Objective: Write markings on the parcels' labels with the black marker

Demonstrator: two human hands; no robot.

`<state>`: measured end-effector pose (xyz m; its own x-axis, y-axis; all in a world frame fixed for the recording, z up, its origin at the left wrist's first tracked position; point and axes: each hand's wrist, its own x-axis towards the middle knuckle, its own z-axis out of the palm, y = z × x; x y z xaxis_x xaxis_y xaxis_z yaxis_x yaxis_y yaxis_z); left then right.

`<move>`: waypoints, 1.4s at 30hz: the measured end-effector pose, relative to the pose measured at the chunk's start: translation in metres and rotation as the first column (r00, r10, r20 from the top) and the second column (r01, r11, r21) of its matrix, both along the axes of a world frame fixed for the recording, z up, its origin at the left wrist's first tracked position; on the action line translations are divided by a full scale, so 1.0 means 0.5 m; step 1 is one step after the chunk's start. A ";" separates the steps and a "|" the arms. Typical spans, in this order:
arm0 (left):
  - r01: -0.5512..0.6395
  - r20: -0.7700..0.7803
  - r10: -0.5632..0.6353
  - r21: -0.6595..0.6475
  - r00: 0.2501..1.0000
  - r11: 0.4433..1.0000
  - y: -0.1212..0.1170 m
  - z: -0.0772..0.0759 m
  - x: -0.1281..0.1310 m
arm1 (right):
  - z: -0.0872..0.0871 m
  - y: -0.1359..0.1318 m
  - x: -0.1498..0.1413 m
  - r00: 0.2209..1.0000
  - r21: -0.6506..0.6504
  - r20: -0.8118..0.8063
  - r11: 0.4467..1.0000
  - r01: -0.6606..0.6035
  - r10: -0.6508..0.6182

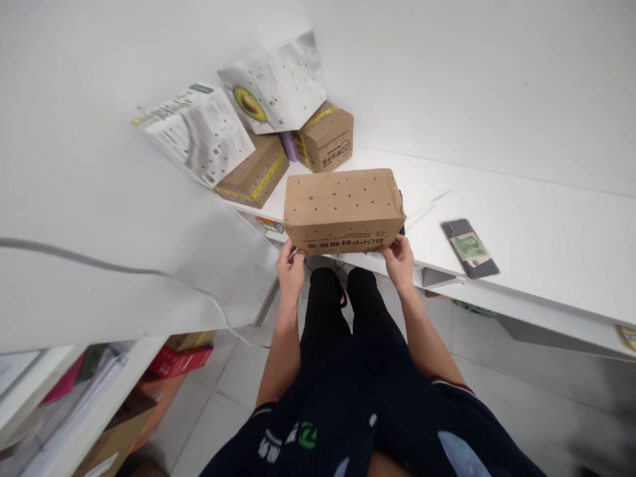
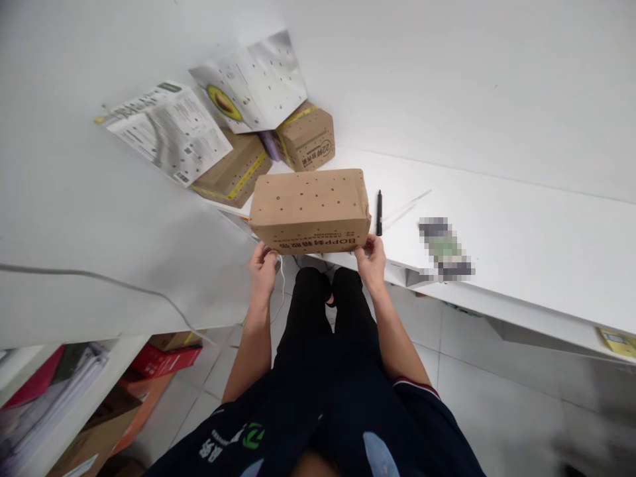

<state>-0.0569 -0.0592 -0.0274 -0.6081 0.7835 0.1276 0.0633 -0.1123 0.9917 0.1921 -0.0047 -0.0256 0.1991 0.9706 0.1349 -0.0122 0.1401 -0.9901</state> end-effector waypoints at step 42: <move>0.013 0.038 -0.012 -0.004 0.999 1.000 -0.016 -0.020 0.022 | 0.014 -0.042 0.004 0.950 -0.027 0.309 0.998 0.050 -0.039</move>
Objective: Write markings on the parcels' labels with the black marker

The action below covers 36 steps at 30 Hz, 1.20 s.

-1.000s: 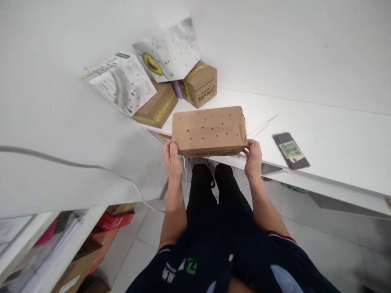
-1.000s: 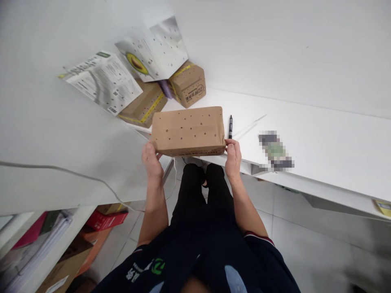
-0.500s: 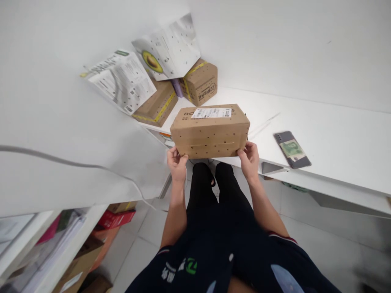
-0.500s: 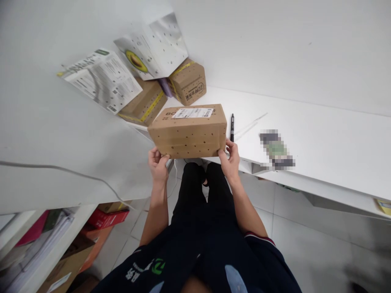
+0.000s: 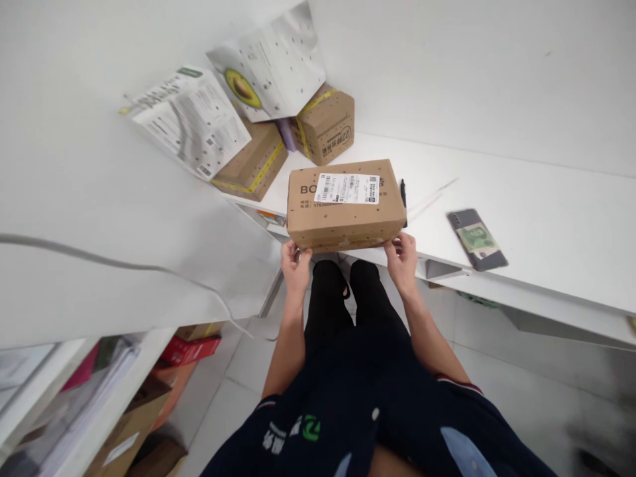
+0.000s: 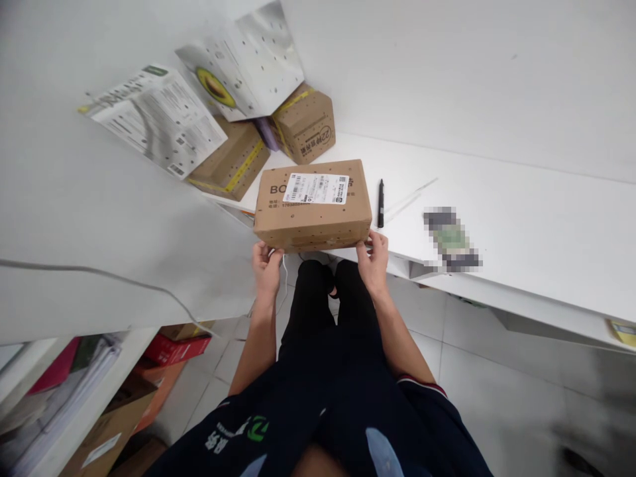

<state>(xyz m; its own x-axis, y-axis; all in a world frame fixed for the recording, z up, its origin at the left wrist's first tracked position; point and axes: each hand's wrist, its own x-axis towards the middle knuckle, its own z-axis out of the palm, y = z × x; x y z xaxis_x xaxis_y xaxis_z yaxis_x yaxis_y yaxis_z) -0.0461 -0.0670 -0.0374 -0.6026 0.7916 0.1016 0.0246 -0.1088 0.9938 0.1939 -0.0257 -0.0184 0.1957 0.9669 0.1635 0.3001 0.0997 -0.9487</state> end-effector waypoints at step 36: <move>-0.077 -0.633 0.101 0.065 0.768 0.995 0.024 0.100 0.062 | 0.190 0.132 0.097 0.831 0.266 -0.504 0.958 -0.111 0.236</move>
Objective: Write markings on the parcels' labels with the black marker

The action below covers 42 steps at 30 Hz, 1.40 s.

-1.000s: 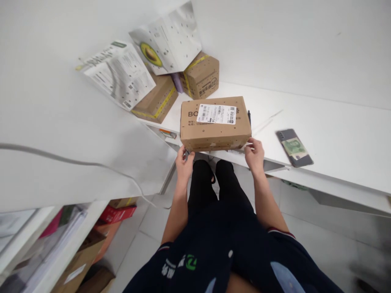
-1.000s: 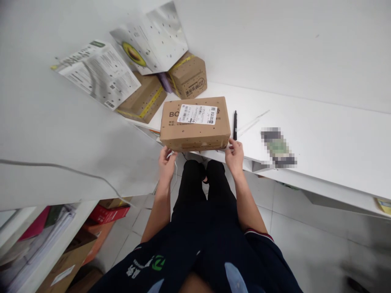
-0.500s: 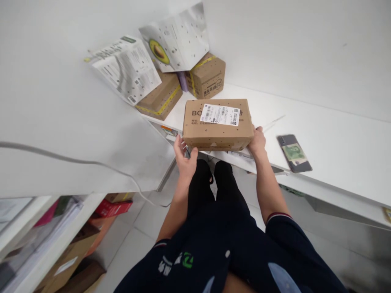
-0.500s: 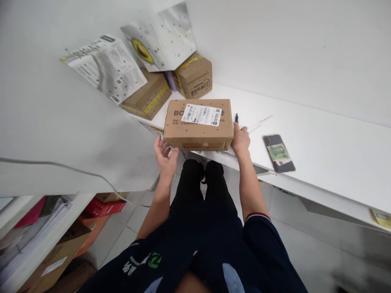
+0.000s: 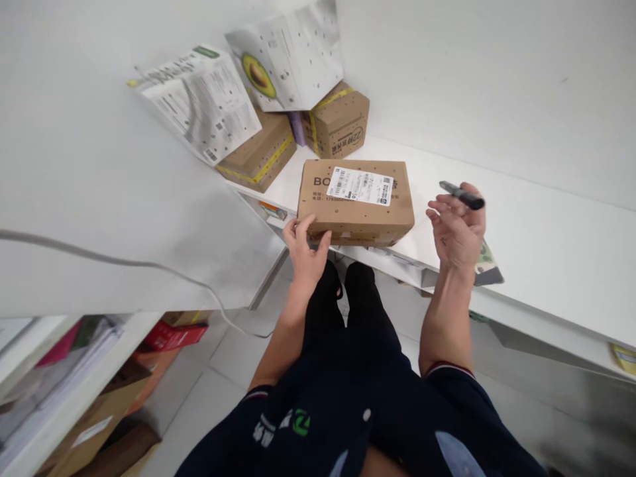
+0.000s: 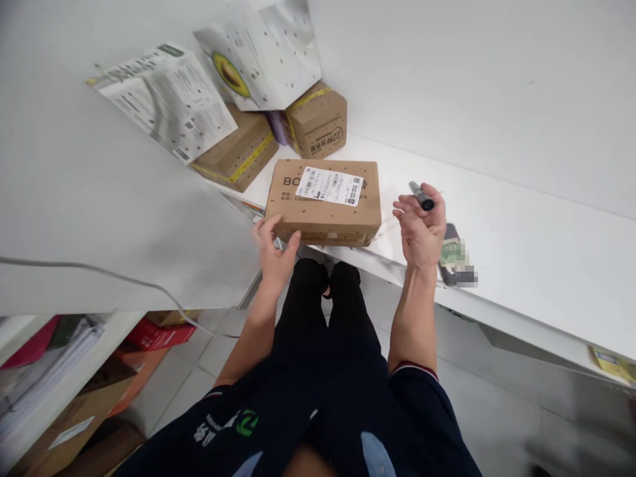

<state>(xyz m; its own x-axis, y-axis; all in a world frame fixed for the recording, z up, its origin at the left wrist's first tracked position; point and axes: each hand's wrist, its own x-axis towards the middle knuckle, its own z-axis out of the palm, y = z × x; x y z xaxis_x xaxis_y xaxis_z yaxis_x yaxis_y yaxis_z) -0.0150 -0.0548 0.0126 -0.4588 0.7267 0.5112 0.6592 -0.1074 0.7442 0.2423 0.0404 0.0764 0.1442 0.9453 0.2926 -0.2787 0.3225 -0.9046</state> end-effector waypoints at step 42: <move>-0.047 -0.155 0.043 -0.024 0.987 0.999 0.037 0.007 0.020 | 0.043 0.021 -0.226 0.783 0.137 0.588 0.929 -0.343 0.202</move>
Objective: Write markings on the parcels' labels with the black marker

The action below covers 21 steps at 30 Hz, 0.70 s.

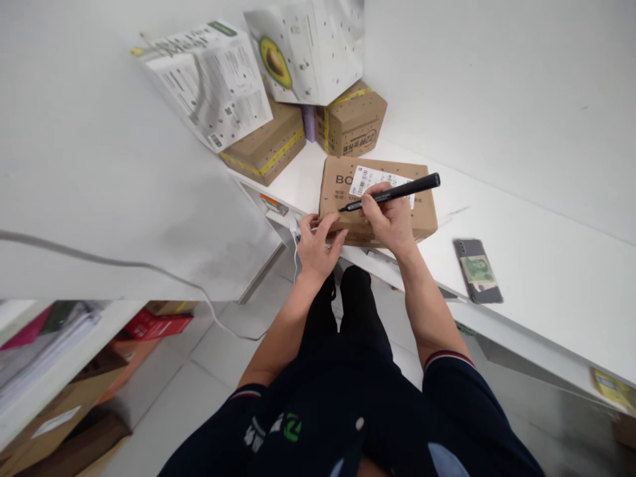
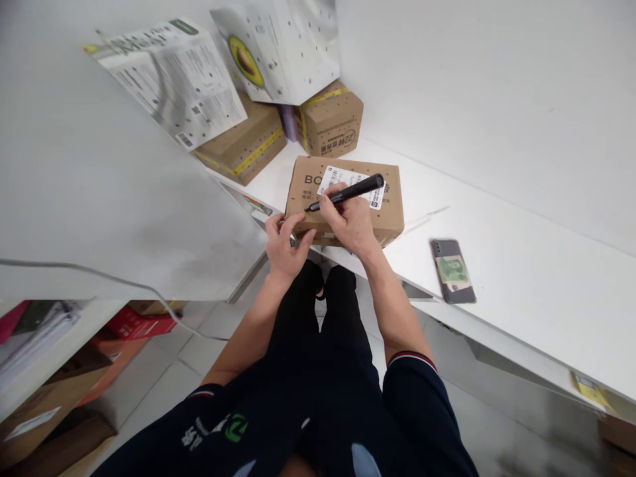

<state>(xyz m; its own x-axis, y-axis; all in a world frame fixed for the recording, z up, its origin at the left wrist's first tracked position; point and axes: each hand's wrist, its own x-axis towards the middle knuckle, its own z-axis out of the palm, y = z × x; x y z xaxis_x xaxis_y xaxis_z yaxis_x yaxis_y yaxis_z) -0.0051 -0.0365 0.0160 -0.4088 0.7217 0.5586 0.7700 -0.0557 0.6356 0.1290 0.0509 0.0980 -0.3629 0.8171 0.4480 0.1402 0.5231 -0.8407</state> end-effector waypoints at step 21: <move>-0.001 0.029 0.002 -0.025 1.000 1.000 -0.002 0.006 0.003 | 0.026 0.010 0.110 0.856 -0.247 -0.355 0.920 0.303 -0.377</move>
